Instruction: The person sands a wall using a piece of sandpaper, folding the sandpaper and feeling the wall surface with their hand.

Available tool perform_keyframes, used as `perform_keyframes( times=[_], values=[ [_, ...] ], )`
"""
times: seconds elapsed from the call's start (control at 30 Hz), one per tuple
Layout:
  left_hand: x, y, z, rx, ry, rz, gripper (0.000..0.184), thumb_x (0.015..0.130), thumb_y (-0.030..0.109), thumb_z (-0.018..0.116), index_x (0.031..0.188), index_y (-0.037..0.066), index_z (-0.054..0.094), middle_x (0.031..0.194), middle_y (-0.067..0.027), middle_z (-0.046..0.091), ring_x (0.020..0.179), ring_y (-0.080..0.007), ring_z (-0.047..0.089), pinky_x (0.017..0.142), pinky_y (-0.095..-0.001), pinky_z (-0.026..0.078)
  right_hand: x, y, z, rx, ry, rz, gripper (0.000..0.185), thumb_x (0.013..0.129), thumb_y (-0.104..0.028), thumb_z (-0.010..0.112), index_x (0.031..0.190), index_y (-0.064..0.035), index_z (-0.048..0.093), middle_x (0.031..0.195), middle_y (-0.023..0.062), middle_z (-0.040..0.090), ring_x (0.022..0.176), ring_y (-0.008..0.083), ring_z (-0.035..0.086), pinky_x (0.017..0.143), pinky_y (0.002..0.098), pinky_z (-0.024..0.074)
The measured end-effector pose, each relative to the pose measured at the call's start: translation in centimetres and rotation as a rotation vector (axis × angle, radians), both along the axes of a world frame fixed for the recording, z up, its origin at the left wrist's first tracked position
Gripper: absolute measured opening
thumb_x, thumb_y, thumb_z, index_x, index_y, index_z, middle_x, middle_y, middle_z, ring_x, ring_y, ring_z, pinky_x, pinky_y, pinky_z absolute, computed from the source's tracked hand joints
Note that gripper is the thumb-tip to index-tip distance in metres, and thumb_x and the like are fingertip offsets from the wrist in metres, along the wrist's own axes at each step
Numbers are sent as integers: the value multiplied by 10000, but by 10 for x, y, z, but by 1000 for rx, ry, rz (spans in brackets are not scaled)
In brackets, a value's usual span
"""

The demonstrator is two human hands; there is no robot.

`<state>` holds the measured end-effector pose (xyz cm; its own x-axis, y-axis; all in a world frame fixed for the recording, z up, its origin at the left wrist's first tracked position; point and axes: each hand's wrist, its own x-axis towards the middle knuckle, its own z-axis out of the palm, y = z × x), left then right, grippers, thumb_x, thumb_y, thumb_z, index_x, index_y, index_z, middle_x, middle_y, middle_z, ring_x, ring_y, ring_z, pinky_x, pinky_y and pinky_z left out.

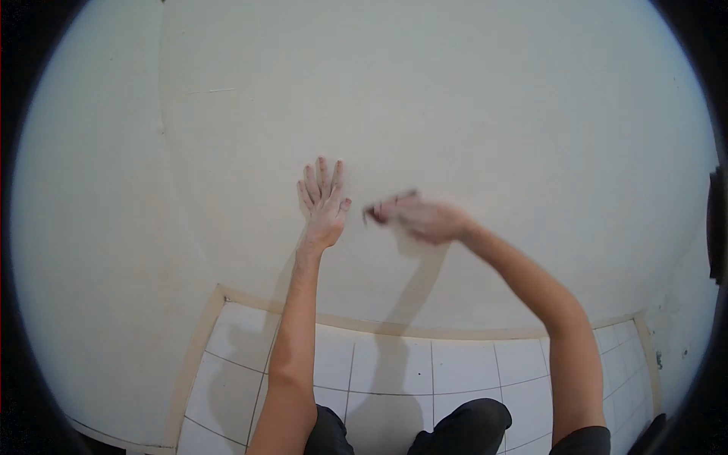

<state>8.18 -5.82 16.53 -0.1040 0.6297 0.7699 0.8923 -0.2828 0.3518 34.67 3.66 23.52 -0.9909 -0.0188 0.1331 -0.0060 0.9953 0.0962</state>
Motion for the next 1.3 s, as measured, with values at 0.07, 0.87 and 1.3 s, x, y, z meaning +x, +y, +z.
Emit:
perform_keyframes(
  times=[0.07, 0.87, 1.3],
  values=[
    [0, 0, -1, 8, -1, 6, 810, 984, 153, 527, 1675, 170, 105, 1735, -157, -98, 1569, -418, -175, 1204, -608, -168, -5, -3, 71, 424, 318, -67, 761, 820, -22, 627, 1552, -65, 422, 1590, 92, 455, 1489, 262, 395, 1230, 415, 324],
    [1, 3, -5, 61, 30, 51, 816, 965, 105, 522, 1672, 155, 118, 1732, -174, -85, 1568, -425, -171, 1206, -606, -166, 45, 9, 101, 873, 321, 166, 463, 936, -80, 557, 1395, -19, 549, 1483, 147, 558, 1380, 270, 542, 1184, 415, 439],
    [2, -2, -7, 63, 59, 52, 800, 981, 139, 503, 1673, 154, 103, 1730, -169, -115, 1565, -430, -179, 1203, -610, -164, -1, -15, -9, 388, 14, 16, 712, 884, -106, 560, 1561, -4, 362, 1656, 144, 333, 1553, 266, 278, 1300, 402, 213]
  ],
)
